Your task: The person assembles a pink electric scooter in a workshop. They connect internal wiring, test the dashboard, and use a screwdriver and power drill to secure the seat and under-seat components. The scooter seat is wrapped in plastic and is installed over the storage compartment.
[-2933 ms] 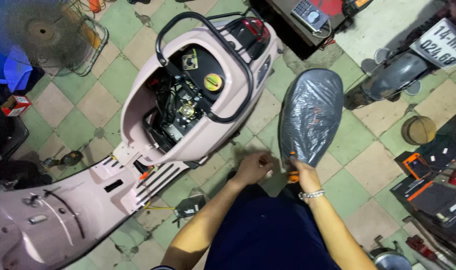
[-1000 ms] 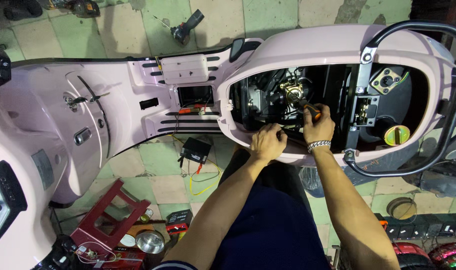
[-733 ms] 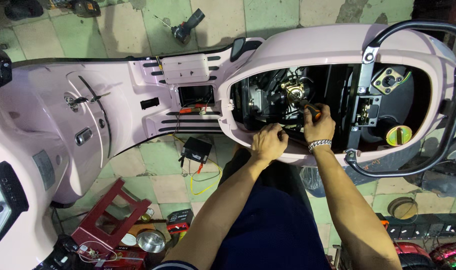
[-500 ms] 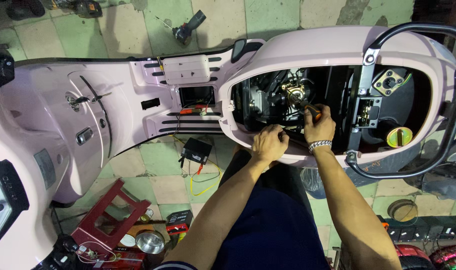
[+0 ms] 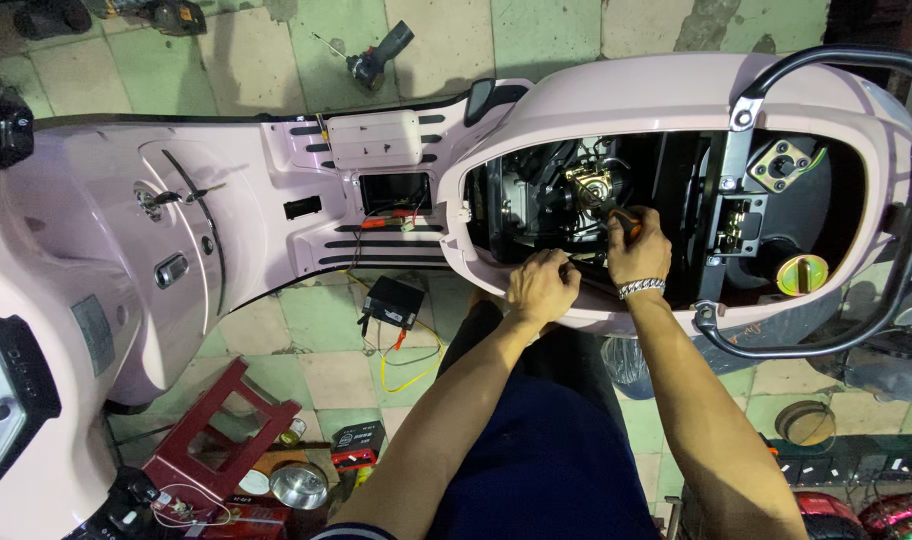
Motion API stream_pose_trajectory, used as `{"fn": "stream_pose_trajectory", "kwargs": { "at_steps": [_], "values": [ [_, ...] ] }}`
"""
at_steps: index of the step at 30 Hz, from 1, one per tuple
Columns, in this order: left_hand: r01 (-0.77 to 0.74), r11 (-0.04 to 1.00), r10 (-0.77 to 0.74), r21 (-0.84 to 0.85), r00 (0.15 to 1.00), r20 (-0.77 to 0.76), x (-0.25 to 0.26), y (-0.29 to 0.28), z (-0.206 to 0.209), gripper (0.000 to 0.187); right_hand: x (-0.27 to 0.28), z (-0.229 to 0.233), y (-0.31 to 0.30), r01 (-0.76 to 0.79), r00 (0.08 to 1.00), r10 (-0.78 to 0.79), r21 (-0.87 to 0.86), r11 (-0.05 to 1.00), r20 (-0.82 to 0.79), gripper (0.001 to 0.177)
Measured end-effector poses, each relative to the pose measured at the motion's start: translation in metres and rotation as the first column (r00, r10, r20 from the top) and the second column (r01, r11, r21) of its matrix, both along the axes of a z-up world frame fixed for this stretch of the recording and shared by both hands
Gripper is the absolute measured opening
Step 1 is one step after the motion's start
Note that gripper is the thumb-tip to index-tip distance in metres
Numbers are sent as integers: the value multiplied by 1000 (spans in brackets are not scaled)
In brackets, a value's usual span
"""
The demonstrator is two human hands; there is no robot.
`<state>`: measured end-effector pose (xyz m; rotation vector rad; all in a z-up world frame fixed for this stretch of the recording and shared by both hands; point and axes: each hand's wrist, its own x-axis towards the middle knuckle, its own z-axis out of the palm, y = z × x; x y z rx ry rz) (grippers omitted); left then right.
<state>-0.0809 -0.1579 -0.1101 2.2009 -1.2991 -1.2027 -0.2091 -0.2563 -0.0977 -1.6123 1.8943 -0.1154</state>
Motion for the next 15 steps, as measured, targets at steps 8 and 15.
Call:
{"fn": "stream_pose_trajectory", "kwargs": {
  "at_steps": [8, 15],
  "values": [
    [4, 1000, -4, -6, 1000, -1, -1, 3, -6, 26, 2, 1, -1, -22, 999, 22, 3, 1000, -35, 37],
    [-9, 999, 10, -40, 1000, 15, -3, 5, -13, 29, 5, 3, -6, -15, 999, 16, 23, 1000, -40, 37]
  ]
}}
